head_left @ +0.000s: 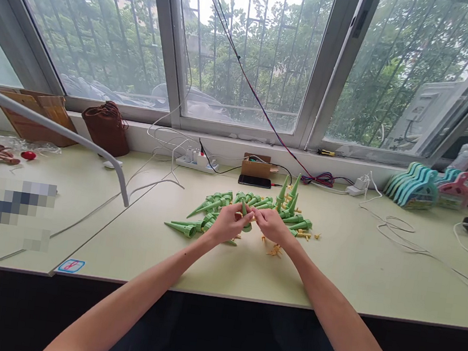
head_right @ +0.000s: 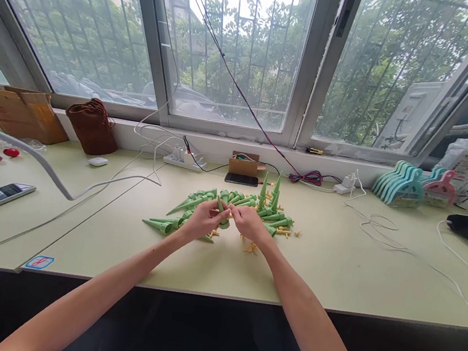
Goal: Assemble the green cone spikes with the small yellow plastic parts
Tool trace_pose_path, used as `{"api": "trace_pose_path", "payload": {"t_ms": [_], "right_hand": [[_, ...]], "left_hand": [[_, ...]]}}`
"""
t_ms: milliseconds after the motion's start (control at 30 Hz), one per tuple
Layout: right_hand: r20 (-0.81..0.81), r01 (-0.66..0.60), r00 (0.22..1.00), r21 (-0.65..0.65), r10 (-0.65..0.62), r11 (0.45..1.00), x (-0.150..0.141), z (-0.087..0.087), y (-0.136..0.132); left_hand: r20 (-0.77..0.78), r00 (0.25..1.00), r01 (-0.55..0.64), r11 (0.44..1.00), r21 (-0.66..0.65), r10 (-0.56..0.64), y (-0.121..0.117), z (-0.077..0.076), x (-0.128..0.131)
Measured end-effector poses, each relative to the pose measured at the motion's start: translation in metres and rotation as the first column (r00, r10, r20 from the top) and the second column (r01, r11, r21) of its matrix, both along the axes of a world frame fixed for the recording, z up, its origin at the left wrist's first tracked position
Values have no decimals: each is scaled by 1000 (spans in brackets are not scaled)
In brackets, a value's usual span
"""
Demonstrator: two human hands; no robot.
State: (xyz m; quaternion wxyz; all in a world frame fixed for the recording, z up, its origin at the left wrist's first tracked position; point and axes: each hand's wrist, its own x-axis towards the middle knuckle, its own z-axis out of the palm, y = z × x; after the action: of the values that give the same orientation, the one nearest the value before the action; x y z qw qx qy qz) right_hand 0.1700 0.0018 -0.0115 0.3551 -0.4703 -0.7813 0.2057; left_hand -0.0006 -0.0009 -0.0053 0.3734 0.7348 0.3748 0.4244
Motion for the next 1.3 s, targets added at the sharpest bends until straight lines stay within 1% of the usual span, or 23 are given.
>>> {"api": "trace_pose_path", "payload": {"t_ms": [133, 233, 367, 500, 600, 700, 867, 1100, 1300], "right_hand": [[-78, 31, 997, 17, -30, 999, -1, 3, -2], [-134, 14, 991, 24, -11, 1000, -3, 7, -5], [-197, -20, 980, 25, 24, 999, -4, 9, -8], [-230, -57, 971, 25, 62, 998, -3, 7, -7], [-256, -100, 962, 4, 98, 995, -3, 5, -7], [-275, -172, 948, -8, 163, 985, -3, 5, -9], [-246, -273, 934, -14, 261, 962, -4, 8, -13], [-206, -290, 937, -13, 281, 957, -3, 9, -14], [-232, -311, 927, -41, 293, 950, -4, 12, -17]], "left_hand": [[91, 996, 7, 996, -88, 1, 1, 2, 1], [160, 987, 17, 986, -164, 10, 2, 4, 1], [272, 962, 61, 960, -272, 16, 3, 8, 1], [324, 946, 91, 938, -333, 23, 2, 10, 2], [329, 944, 101, 931, -351, 21, 1, 10, 2], [337, 941, 109, 925, -365, 22, 2, 9, 2], [335, 942, 118, 919, -376, 16, 1, 9, 1], [303, 953, 131, 921, -366, -15, 2, 8, 0], [289, 957, 121, 925, -361, -12, 3, 7, 0]]}}
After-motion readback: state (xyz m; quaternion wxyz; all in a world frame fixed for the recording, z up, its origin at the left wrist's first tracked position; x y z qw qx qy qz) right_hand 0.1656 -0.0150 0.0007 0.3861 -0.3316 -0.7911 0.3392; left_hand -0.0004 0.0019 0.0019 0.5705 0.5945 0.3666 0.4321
